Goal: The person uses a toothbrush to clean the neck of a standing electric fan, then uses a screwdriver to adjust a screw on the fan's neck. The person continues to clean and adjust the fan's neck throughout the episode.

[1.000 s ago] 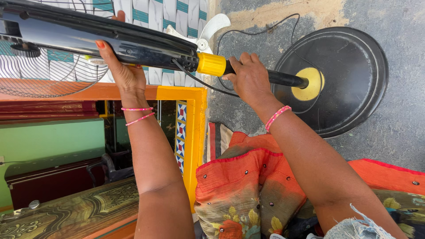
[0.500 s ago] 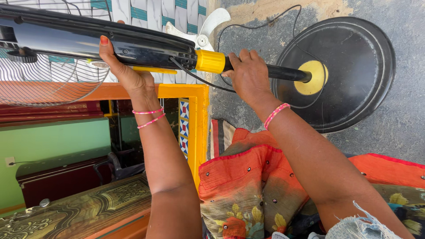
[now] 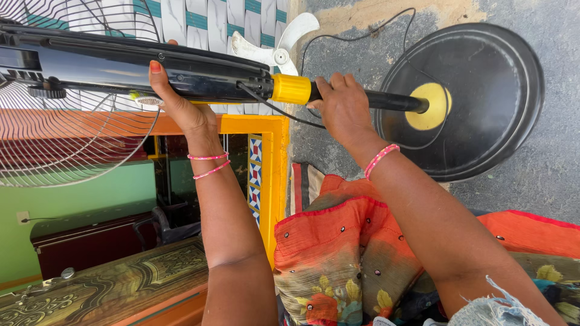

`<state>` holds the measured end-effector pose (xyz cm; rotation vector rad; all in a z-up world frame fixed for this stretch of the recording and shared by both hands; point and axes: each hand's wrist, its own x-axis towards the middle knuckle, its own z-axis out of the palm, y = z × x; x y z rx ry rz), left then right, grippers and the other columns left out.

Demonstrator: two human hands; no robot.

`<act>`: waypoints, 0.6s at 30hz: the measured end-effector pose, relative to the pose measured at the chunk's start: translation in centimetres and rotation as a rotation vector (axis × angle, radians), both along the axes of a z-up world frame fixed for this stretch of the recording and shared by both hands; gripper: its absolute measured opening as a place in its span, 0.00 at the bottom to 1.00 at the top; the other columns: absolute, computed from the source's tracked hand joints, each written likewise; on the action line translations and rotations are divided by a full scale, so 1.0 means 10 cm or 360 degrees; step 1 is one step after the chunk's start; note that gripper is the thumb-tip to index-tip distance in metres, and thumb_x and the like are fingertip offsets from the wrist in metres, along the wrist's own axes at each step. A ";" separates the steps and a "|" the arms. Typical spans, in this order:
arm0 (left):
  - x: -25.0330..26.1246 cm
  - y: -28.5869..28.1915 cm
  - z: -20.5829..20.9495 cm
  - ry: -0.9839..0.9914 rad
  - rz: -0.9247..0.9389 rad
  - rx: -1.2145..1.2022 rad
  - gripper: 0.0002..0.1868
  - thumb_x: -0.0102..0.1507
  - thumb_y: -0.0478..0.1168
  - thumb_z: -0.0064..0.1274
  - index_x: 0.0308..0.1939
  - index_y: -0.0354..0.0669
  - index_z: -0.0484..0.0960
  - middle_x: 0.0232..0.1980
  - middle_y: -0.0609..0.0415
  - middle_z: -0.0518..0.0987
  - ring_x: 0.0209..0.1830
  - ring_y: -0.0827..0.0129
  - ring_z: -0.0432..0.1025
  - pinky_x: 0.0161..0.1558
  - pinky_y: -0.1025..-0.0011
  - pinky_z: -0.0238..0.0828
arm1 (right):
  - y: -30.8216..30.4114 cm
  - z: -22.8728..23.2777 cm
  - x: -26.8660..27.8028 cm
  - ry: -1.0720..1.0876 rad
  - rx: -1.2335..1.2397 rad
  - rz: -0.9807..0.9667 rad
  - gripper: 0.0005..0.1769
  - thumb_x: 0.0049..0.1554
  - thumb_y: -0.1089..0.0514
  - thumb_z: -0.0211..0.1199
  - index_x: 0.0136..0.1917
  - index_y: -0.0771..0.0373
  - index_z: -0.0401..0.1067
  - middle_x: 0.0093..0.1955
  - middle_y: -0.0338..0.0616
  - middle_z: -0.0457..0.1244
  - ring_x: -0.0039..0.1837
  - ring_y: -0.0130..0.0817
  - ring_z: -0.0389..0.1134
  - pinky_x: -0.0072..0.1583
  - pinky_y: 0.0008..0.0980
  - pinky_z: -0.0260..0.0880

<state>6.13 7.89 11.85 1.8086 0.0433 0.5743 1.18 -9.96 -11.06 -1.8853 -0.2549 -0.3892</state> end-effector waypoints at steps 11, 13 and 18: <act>0.13 0.33 0.04 0.0090 -0.0538 -0.0058 0.44 0.64 0.60 0.61 0.77 0.46 0.63 0.72 0.45 0.74 0.69 0.59 0.71 0.74 0.54 0.71 | -0.08 -0.02 0.15 0.0242 0.0231 0.0439 0.30 0.53 0.44 0.76 0.58 0.67 0.72 0.53 0.49 0.62 0.59 0.50 0.63 0.60 0.47 0.65; 0.12 0.32 0.05 0.0084 -0.0604 -0.0076 0.45 0.65 0.58 0.61 0.79 0.43 0.61 0.73 0.44 0.73 0.68 0.60 0.71 0.72 0.56 0.72 | -0.12 -0.05 0.19 0.0204 0.0246 0.0553 0.35 0.50 0.43 0.77 0.63 0.65 0.73 0.50 0.52 0.61 0.58 0.52 0.62 0.57 0.49 0.64; 0.10 0.16 -0.04 0.0092 -0.0651 -0.0058 0.42 0.63 0.61 0.61 0.73 0.43 0.65 0.71 0.41 0.74 0.68 0.45 0.74 0.69 0.52 0.71 | -0.23 -0.16 0.28 0.0067 0.0242 0.0728 0.34 0.48 0.40 0.78 0.56 0.66 0.77 0.50 0.51 0.60 0.59 0.52 0.60 0.58 0.48 0.64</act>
